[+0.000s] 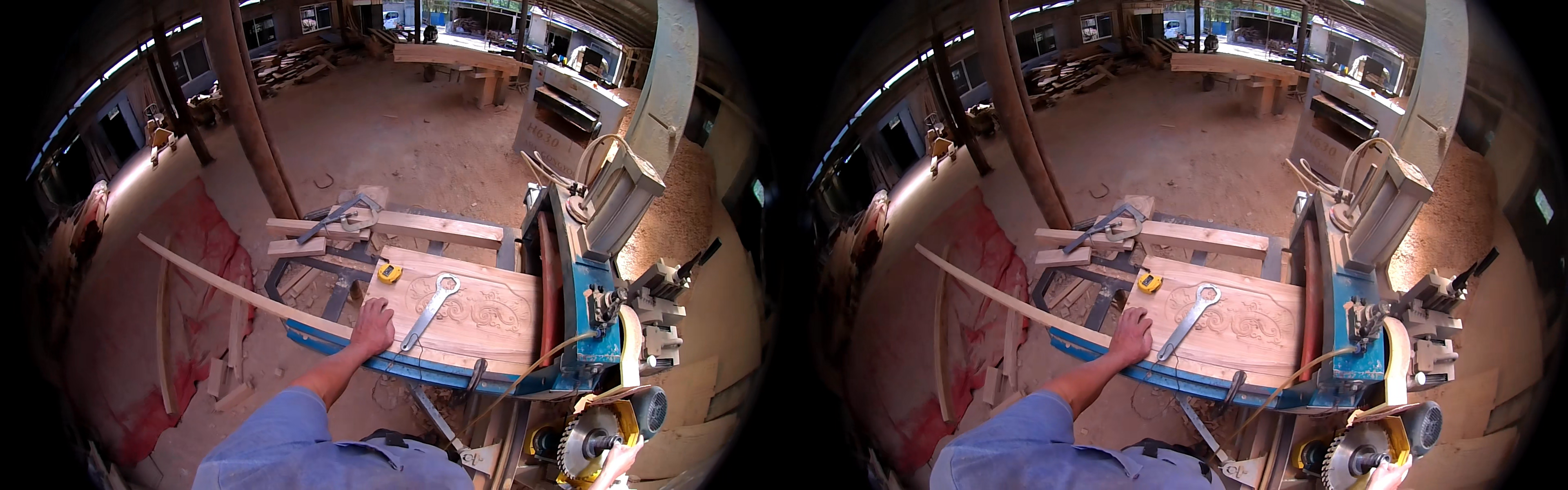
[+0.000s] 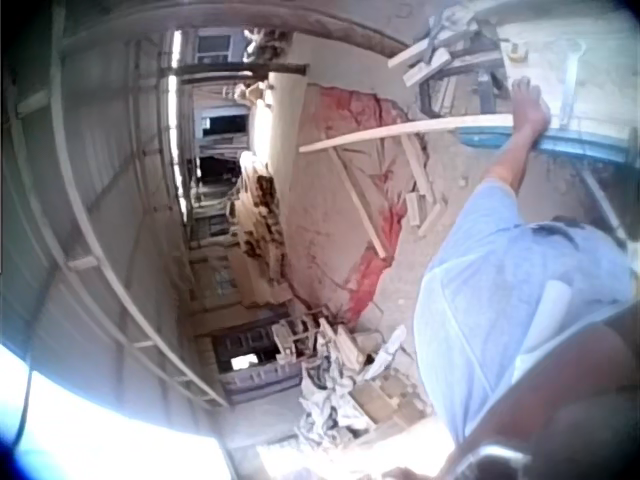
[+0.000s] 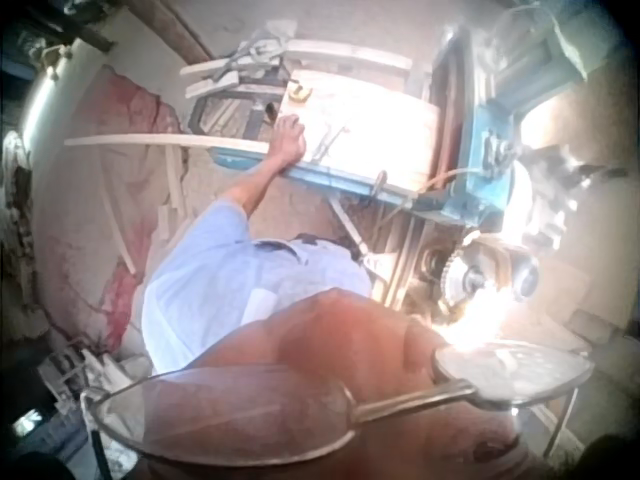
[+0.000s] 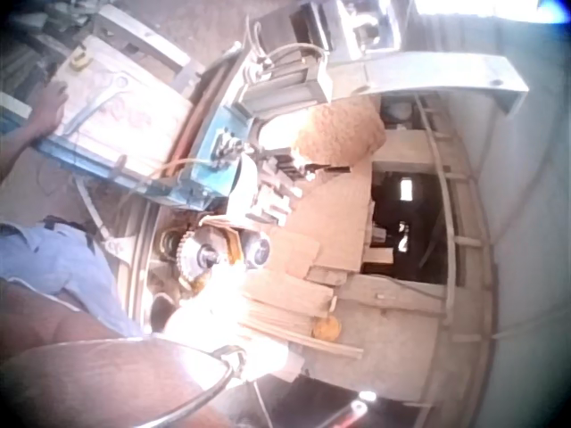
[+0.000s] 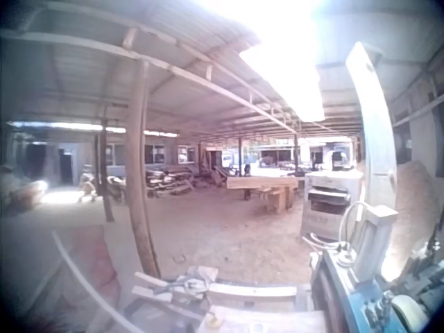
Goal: The person removes a circular saw blade from a woodworking machine using a wrench, then installs a new blade by placing it on the arbor, adding a washer and nut, and tightening the assembly. The person then turns on the machine to test the blade.
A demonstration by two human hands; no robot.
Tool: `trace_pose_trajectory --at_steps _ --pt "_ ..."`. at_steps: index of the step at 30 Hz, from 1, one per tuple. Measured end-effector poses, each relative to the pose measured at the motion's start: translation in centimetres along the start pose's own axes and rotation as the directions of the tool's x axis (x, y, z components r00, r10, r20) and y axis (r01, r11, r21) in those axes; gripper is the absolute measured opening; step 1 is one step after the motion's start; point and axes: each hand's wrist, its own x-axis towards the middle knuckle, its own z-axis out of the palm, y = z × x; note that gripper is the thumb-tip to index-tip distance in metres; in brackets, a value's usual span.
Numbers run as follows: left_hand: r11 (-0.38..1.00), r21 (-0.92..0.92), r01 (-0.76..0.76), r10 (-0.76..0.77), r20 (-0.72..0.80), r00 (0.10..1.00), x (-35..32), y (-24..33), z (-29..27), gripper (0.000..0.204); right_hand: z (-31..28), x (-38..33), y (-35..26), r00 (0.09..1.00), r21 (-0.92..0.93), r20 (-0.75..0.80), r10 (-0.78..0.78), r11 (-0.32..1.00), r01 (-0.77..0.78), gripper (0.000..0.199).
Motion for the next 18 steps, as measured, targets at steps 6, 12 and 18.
trace_pose_trajectory --at_steps 6,12,18 --pt "1.0 0.002 0.01 -0.01 0.012 1.0 -0.1 -0.4 0.1 0.025 0.5 -0.4 -0.1 1.0 0.019 0.013 0.009 1.0 -0.009 0.056" --pt "1.0 0.002 0.003 -0.003 0.009 1.0 0.2 -0.2 0.2 0.024 0.4 -0.7 -0.1 1.0 0.039 0.01 0.023 0.999 -0.024 0.058" --pt "0.999 -0.028 0.018 -0.017 0.034 0.999 0.6 0.1 0.4 0.022 0.1 -0.6 -0.9 1.0 0.058 0.001 0.023 0.998 -0.023 0.06"
